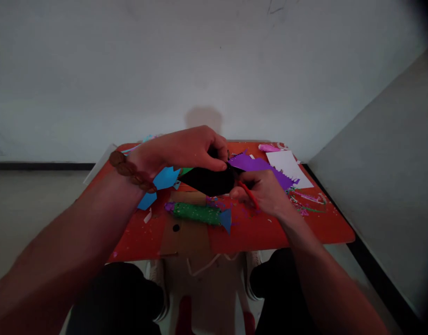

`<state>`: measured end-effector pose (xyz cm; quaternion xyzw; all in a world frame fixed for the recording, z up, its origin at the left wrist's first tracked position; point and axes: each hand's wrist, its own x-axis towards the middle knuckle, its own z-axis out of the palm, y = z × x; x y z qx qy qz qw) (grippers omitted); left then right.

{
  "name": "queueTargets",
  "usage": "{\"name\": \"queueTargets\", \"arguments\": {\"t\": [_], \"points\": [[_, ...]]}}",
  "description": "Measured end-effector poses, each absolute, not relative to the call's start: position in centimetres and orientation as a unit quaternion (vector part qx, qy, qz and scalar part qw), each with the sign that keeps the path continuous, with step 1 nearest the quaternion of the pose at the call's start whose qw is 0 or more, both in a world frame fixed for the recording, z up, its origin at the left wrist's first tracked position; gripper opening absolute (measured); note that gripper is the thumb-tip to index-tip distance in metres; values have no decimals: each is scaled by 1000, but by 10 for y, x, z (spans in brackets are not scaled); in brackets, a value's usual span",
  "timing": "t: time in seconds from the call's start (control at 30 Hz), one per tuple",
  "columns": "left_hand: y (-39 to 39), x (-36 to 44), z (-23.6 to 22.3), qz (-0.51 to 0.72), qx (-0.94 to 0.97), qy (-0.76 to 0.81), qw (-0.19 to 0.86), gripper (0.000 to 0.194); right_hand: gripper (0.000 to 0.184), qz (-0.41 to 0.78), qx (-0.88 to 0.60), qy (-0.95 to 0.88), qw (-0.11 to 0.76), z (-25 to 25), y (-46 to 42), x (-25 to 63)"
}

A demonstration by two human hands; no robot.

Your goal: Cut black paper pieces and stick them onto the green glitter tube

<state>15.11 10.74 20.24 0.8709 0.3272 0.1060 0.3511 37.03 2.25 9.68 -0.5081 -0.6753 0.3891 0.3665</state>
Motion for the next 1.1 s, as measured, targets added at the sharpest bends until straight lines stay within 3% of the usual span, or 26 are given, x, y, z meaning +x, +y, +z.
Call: {"name": "queueTargets", "arguments": {"t": [0.23, 0.5, 0.73, 0.97, 1.1], "points": [[115, 153, 204, 57, 890, 305, 334, 9, 70, 436, -512, -650, 353, 95, 23, 372], [126, 162, 207, 1, 902, 303, 308, 9, 72, 379, -516, -693, 332, 99, 27, 375], [134, 165, 199, 73, 867, 326, 369, 7, 74, 346, -528, -688, 357, 91, 33, 380], [142, 156, 187, 251, 801, 356, 410, 6, 50, 211, -581, -551, 561, 74, 49, 379], [143, 154, 169, 333, 752, 336, 459, 6, 55, 280, -550, -499, 608, 56, 66, 375]]}}
